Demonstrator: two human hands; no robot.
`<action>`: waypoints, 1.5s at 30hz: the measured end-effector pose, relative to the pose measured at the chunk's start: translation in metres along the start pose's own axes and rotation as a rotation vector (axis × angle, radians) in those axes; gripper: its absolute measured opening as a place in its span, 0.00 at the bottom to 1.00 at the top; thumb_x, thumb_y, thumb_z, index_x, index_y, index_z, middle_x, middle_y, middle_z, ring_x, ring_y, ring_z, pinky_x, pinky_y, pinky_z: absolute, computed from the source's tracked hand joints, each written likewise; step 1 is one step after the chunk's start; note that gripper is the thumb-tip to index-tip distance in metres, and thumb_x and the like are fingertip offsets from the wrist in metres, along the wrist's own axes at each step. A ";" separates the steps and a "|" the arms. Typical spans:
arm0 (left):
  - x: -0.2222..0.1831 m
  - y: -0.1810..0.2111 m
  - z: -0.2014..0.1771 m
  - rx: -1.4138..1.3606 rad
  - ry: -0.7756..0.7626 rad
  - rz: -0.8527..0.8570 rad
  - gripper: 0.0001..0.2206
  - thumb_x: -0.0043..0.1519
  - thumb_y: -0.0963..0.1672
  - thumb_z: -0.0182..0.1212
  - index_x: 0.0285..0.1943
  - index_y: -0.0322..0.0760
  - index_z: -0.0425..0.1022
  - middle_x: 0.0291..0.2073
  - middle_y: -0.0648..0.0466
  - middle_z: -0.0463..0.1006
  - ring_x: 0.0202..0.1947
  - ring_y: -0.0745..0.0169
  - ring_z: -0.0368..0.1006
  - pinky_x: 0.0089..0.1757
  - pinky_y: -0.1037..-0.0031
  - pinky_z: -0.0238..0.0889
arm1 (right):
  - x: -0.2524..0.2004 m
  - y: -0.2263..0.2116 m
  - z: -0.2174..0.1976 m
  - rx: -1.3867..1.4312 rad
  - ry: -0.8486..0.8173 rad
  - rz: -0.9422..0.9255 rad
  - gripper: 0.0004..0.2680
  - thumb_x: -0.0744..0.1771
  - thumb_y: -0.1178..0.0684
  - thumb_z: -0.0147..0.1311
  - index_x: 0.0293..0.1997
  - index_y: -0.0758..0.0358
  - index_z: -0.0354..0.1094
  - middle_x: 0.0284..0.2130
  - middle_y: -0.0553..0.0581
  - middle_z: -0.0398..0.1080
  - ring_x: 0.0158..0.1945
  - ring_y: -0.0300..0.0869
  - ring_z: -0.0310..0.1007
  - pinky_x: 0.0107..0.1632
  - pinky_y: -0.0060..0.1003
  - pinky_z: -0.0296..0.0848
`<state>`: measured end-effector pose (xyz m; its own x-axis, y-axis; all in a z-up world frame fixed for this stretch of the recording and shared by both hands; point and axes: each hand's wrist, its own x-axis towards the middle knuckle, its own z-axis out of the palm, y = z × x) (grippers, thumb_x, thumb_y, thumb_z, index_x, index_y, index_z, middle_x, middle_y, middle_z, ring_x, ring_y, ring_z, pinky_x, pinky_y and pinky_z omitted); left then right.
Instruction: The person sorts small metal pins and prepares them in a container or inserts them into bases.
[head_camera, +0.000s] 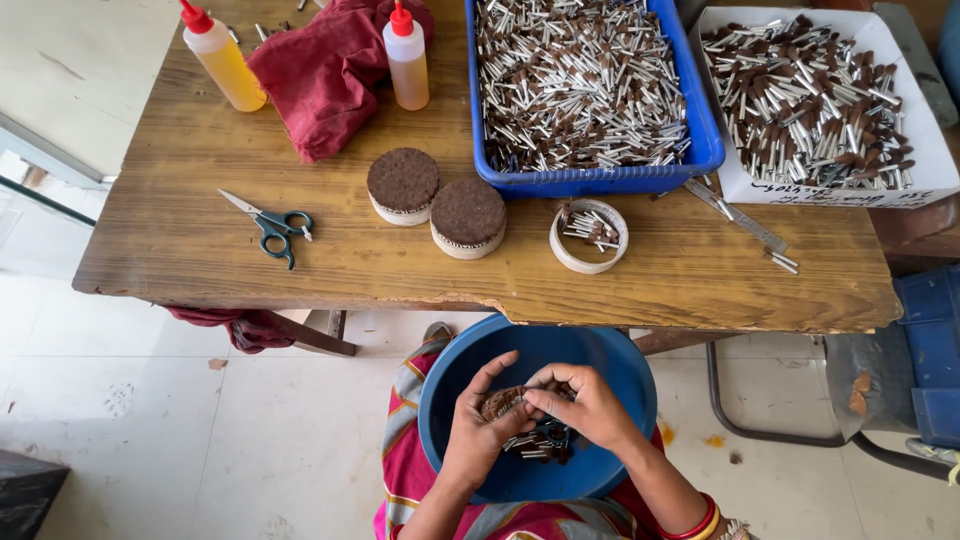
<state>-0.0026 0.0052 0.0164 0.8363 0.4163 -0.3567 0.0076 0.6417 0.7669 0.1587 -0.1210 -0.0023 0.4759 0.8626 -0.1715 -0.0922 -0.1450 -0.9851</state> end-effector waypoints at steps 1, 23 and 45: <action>0.001 0.000 0.002 0.025 -0.003 0.038 0.32 0.58 0.34 0.64 0.73 0.41 0.61 0.42 0.50 0.83 0.40 0.65 0.80 0.40 0.76 0.77 | -0.001 0.001 0.000 -0.018 -0.029 0.032 0.06 0.66 0.55 0.61 0.38 0.68 0.78 0.26 0.50 0.76 0.31 0.32 0.72 0.35 0.27 0.72; 0.003 -0.004 0.002 0.066 0.069 -0.015 0.31 0.57 0.35 0.64 0.72 0.41 0.62 0.38 0.48 0.84 0.35 0.64 0.80 0.37 0.76 0.76 | 0.004 -0.016 0.004 -0.071 0.109 -0.115 0.05 0.67 0.58 0.60 0.39 0.70 0.78 0.29 0.53 0.79 0.33 0.32 0.76 0.37 0.28 0.75; 0.003 -0.015 -0.020 -0.098 0.045 -0.094 0.19 0.62 0.36 0.58 0.64 0.34 0.72 0.46 0.48 0.84 0.47 0.60 0.81 0.46 0.70 0.77 | -0.020 0.035 -0.018 -0.141 0.063 -0.007 0.10 0.69 0.50 0.59 0.29 0.60 0.71 0.20 0.48 0.66 0.24 0.35 0.64 0.26 0.31 0.62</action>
<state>-0.0112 0.0102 -0.0068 0.8092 0.3786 -0.4492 0.0287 0.7383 0.6739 0.1618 -0.1516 -0.0335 0.5303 0.8324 -0.1609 0.0331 -0.2100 -0.9771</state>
